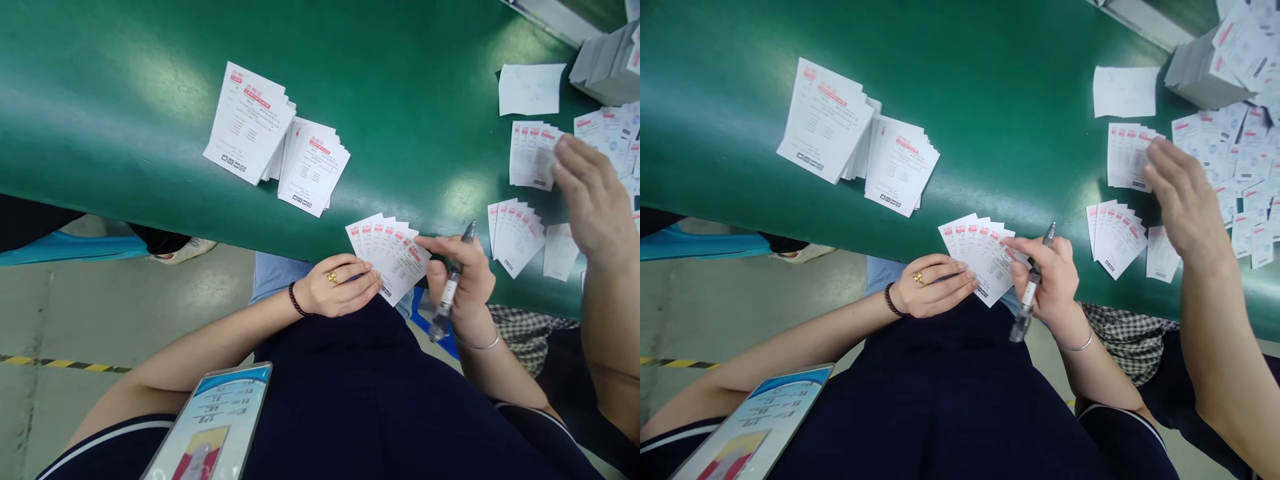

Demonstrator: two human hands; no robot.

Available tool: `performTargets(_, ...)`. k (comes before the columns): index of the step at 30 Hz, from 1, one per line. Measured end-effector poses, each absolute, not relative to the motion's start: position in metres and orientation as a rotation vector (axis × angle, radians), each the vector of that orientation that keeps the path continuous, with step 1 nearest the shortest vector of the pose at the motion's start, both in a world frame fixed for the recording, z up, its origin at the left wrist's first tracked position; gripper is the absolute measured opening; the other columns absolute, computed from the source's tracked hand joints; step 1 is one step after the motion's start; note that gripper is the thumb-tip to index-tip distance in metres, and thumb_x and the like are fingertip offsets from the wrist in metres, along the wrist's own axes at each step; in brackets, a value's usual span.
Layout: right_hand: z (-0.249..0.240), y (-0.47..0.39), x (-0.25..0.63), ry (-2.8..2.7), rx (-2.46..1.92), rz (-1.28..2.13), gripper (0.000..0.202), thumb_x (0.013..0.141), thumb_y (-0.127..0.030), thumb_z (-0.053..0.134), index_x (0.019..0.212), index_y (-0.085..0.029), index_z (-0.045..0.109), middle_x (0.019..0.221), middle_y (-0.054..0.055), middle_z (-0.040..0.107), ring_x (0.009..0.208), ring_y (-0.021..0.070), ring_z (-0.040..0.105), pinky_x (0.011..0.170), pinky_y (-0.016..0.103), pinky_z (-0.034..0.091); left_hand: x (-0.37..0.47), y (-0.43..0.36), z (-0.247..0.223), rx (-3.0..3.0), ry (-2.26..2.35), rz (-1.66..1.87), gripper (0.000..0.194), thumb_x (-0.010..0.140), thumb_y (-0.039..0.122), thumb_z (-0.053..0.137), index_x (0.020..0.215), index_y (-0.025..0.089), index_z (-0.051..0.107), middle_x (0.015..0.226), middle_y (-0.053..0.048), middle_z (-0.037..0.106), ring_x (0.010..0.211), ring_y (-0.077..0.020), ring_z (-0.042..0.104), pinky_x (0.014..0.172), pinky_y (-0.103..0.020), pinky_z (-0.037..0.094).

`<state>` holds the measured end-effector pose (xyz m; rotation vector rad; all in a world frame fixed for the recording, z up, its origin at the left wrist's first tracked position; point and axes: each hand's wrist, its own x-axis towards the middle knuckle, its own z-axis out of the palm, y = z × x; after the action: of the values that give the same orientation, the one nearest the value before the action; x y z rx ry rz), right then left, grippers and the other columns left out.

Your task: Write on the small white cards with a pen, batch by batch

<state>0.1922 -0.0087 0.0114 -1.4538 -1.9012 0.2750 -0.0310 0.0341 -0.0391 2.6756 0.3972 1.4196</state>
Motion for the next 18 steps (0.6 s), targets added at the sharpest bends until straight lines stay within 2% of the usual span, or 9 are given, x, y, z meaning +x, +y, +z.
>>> performTargets(3,0.016,-0.012,0.191,-1.67,-1.447,0.43,0.036,0.097,-0.036,0.044,0.129,-0.024,0.057,0.08,0.003,0.073,0.063,0.017,0.063,0.059,0.036,0.053,-0.031,0.034,-0.039,2.68,0.402,1.423,0.008,0.085,0.01,0.066,0.088,0.016,0.071,0.085,0.002,0.077,0.077,-0.0135,0.072,0.073,-0.027,0.062)
performTargets(6,0.015,-0.016,0.183,-1.504,-1.442,0.645,0.035,0.098,-0.041,0.042,0.107,-0.022,0.07,0.071,0.003,0.068,0.057,0.0152,0.062,0.05,0.031,0.05,-0.031,0.033,-0.04,2.687,0.409,1.401,0.007,0.085,0.011,0.067,0.089,0.016,0.07,0.086,0.001,0.077,0.078,-0.0135,0.072,0.074,-0.027,0.062)
performTargets(8,0.014,-0.017,0.179,-1.389,-1.462,0.772,0.029,0.097,-0.038,0.046,0.099,-0.022,0.07,0.074,0.003,0.068,0.057,0.0142,0.063,0.047,0.029,0.049,-0.031,0.032,-0.04,2.684,0.417,1.393,0.007,0.085,0.012,0.066,0.089,0.017,0.07,0.086,0.001,0.077,0.079,-0.0133,0.072,0.075,-0.027,0.062)
performTargets(11,0.015,-0.017,0.175,-1.333,-1.525,0.862,0.014,0.09,-0.03,0.06,0.099,-0.023,0.067,0.082,0.002,0.069,0.062,0.0137,0.066,0.052,0.027,0.053,-0.032,0.031,-0.04,2.667,0.42,1.393,0.008,0.086,0.011,0.066,0.09,0.017,0.069,0.088,0.001,0.077,0.079,-0.0138,0.073,0.076,-0.028,0.062)
performTargets(13,0.017,-0.016,0.174,-1.376,-1.567,0.852,0.016,0.083,-0.024,0.069,0.099,-0.024,0.066,0.082,0.001,0.069,0.064,0.0141,0.067,0.056,0.027,0.056,-0.031,0.03,-0.039,2.654,0.432,1.374,0.009,0.085,0.01,0.066,0.091,0.016,0.069,0.089,0.0,0.077,0.08,-0.0145,0.073,0.076,-0.029,0.062)
performTargets(18,0.021,-0.011,0.176,-1.467,-1.602,0.744,0.014,0.081,-0.019,0.067,0.093,-0.024,0.066,0.078,-0.001,0.068,0.058,0.0129,0.064,0.052,0.027,0.053,-0.029,0.025,-0.037,2.644,0.509,1.343,0.009,0.085,0.009,0.066,0.089,0.017,0.07,0.088,0.001,0.077,0.08,-0.0133,0.072,0.075,-0.028,0.061)
